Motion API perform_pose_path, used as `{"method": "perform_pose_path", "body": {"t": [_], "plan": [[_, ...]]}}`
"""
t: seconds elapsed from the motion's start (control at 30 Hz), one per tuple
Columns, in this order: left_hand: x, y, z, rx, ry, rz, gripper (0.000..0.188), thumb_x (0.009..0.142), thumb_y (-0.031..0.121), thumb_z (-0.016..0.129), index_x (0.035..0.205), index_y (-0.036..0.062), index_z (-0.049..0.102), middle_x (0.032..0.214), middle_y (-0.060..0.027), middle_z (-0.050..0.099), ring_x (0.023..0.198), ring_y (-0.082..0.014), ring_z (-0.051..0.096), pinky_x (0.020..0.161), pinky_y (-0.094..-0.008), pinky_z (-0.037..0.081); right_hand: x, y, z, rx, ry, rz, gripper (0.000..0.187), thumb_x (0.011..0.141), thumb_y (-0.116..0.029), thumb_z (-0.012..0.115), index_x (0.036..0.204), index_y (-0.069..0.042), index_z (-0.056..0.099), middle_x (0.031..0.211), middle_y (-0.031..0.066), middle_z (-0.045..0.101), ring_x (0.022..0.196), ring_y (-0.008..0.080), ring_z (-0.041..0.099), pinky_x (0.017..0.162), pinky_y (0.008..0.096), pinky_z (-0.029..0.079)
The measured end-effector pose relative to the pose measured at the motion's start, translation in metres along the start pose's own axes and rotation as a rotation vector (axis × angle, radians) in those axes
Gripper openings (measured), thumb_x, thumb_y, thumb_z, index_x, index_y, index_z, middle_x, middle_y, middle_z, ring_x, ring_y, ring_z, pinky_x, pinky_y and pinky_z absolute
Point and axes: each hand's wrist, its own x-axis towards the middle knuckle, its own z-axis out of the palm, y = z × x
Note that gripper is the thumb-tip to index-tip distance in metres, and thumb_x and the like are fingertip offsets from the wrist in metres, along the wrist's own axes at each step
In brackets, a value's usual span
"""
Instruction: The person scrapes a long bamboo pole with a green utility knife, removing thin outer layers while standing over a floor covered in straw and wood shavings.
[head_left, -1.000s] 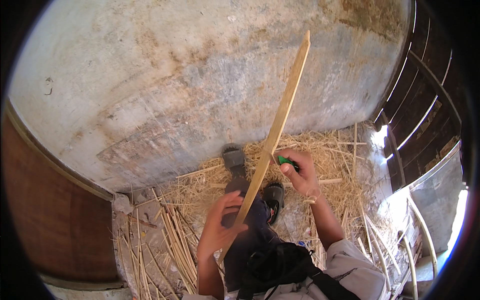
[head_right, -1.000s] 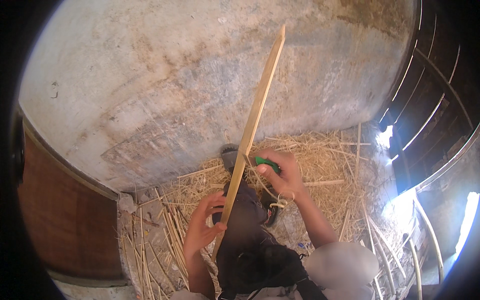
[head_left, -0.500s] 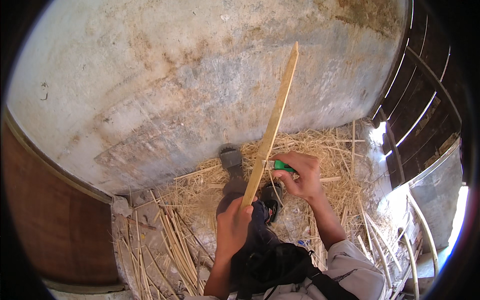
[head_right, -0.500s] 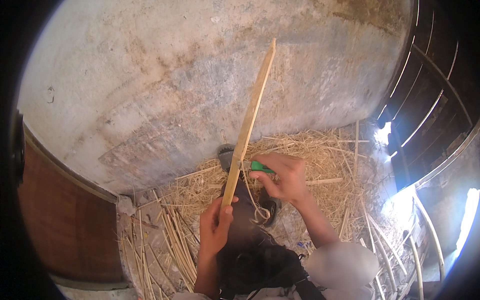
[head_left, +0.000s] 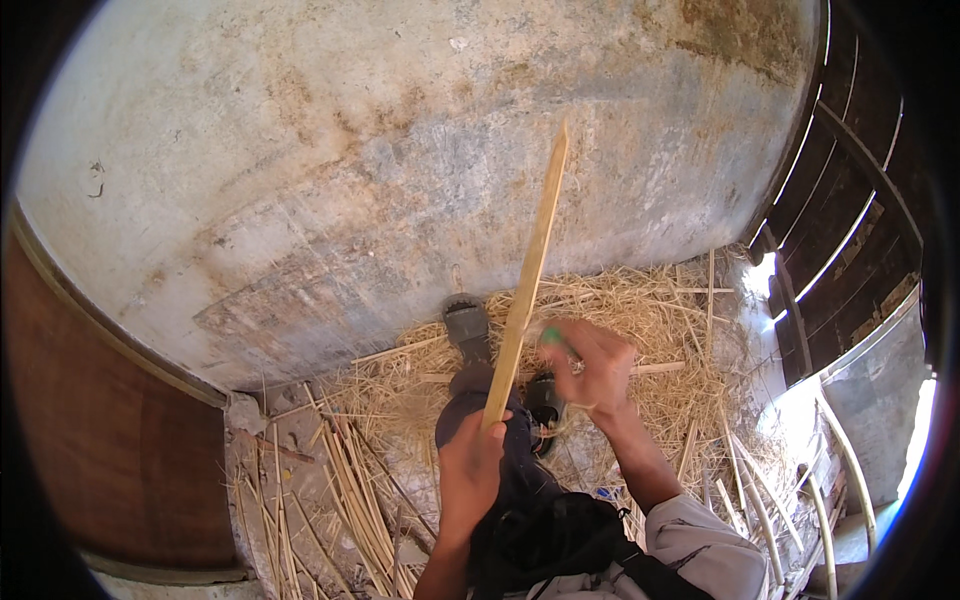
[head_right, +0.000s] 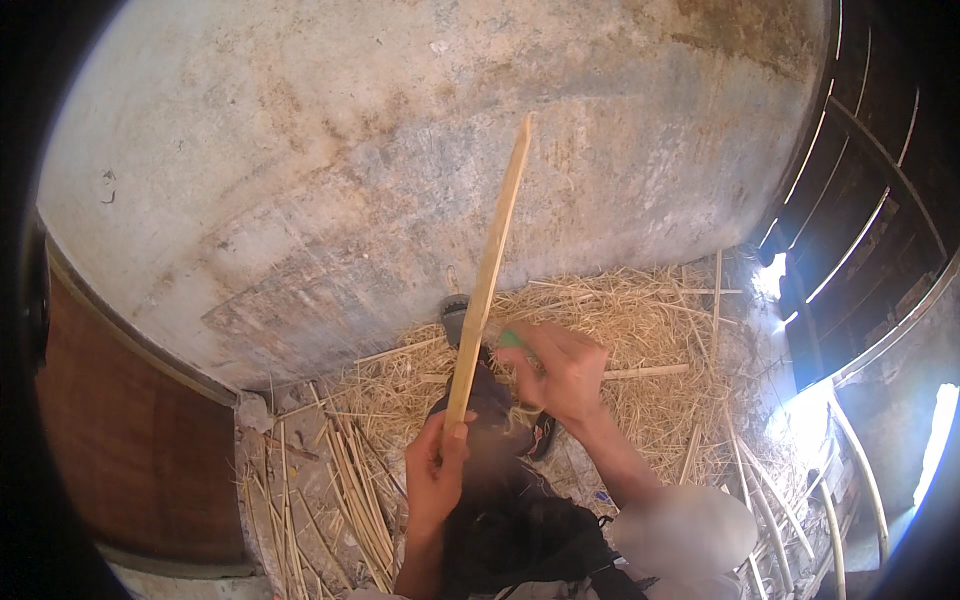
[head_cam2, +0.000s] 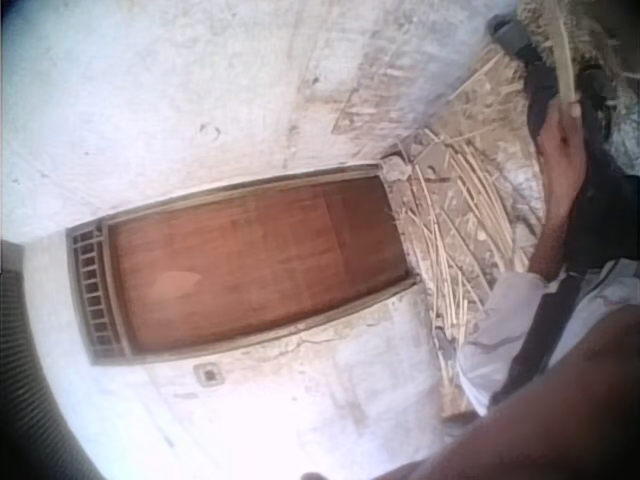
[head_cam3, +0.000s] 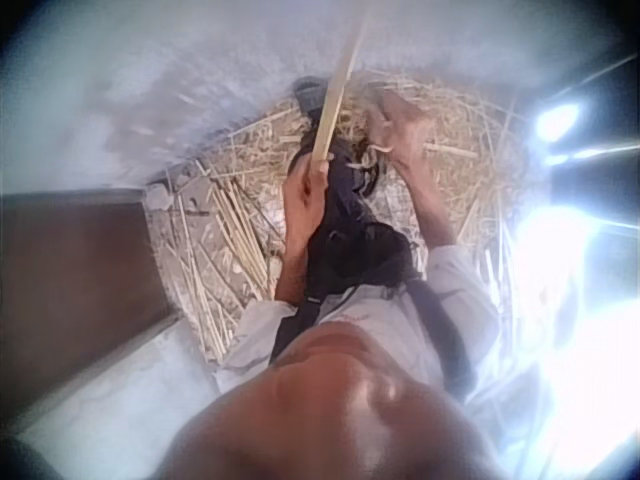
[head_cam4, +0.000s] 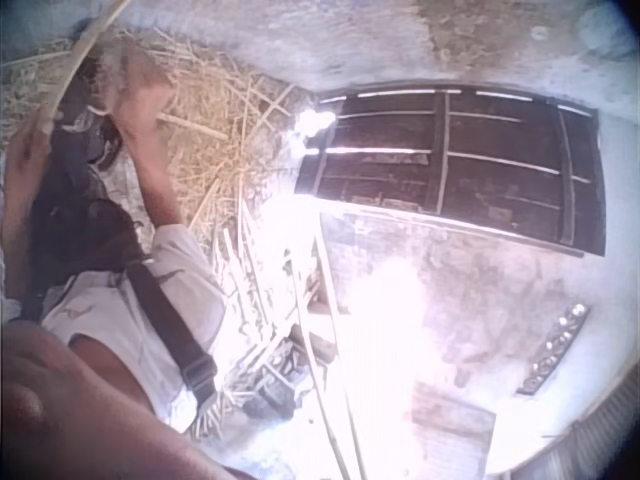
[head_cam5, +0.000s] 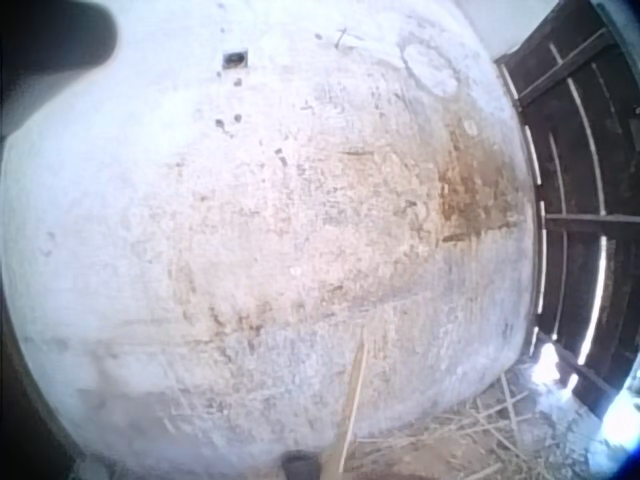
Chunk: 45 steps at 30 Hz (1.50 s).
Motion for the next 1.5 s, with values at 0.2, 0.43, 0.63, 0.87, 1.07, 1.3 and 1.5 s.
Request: {"method": "perform_pose_path", "body": {"t": [0.2,0.43,0.63,0.87,1.07,1.3,1.5], "plan": [[-0.043,0.004,-0.019,0.229,0.075,0.022,0.028,0.109,0.025,0.063,0.119,0.0015,0.072,0.069,0.0044,0.056,0.065,-0.0031,0.050,0.057,-0.0235,0.037,0.065,0.085,-0.027,0.315,0.006,0.575,0.039,0.111,-0.038,0.055,0.110,-0.008,0.078,0.067,-0.0075,0.043,0.061,0.0056,0.036,0.054,0.0291,0.028],[-0.021,0.002,-0.024,0.088,0.131,0.019,0.023,0.109,0.020,0.062,0.121,0.0015,0.070,0.069,0.0083,0.051,0.062,0.0001,0.043,0.055,-0.0218,0.030,0.022,0.027,-0.019,0.787,-0.455,0.712,0.036,0.109,-0.038,0.058,0.114,-0.005,0.073,0.070,-0.0100,0.039,0.062,0.0052,0.036,0.057,0.0267,0.029],[-0.019,-0.002,-0.015,0.084,0.079,0.022,0.019,0.108,0.015,0.064,0.120,0.0015,0.070,0.072,0.0057,0.056,0.064,-0.0010,0.046,0.057,-0.0223,0.034,0.009,-0.019,-0.021,0.948,-0.517,0.562,0.028,0.103,-0.027,0.073,0.120,-0.005,0.073,0.079,-0.0062,0.052,0.068,0.0038,0.046,0.060,0.0237,0.036],[-0.019,0.000,-0.013,0.196,0.014,0.012,0.020,0.105,0.016,0.069,0.119,0.0020,0.072,0.074,-0.0042,0.068,0.064,-0.0047,0.054,0.057,-0.0253,0.043,0.007,-0.039,-0.023,1.089,-0.546,0.604,0.027,0.104,-0.021,0.074,0.120,0.000,0.072,0.094,0.0002,0.072,0.081,0.0054,0.063,0.070,0.0254,0.053],[-0.018,-0.001,-0.016,0.160,-0.053,-0.028,0.023,0.102,0.016,0.073,0.120,0.0018,0.069,0.076,-0.0064,0.070,0.065,-0.0114,0.066,0.060,-0.0288,0.050,0.013,-0.052,-0.027,1.099,-0.543,0.679,0.026,0.102,-0.028,0.075,0.109,-0.002,0.073,0.077,-0.0077,0.056,0.065,0.0016,0.044,0.057,0.0225,0.030],[0.007,0.007,-0.005,0.199,-0.014,0.217,0.037,0.099,0.002,0.069,0.134,-0.0001,0.059,0.088,-0.0053,0.073,0.086,-0.0146,0.074,0.074,-0.0279,0.056,0.009,-0.059,-0.031,1.043,-0.550,0.663,0.025,0.102,-0.023,0.074,0.112,-0.001,0.072,0.080,-0.0068,0.061,0.067,0.0010,0.043,0.058,0.0223,0.031],[0.020,0.025,0.009,0.183,-0.017,0.098,0.027,0.103,0.006,0.066,0.129,-0.0008,0.064,0.077,0.0023,0.062,0.068,-0.0041,0.057,0.059,-0.0230,0.042,-0.006,-0.049,-0.028,1.012,-0.612,0.557,0.024,0.102,-0.017,0.075,0.119,0.000,0.070,0.091,0.0001,0.069,0.075,0.0053,0.056,0.066,0.0245,0.045]]}}
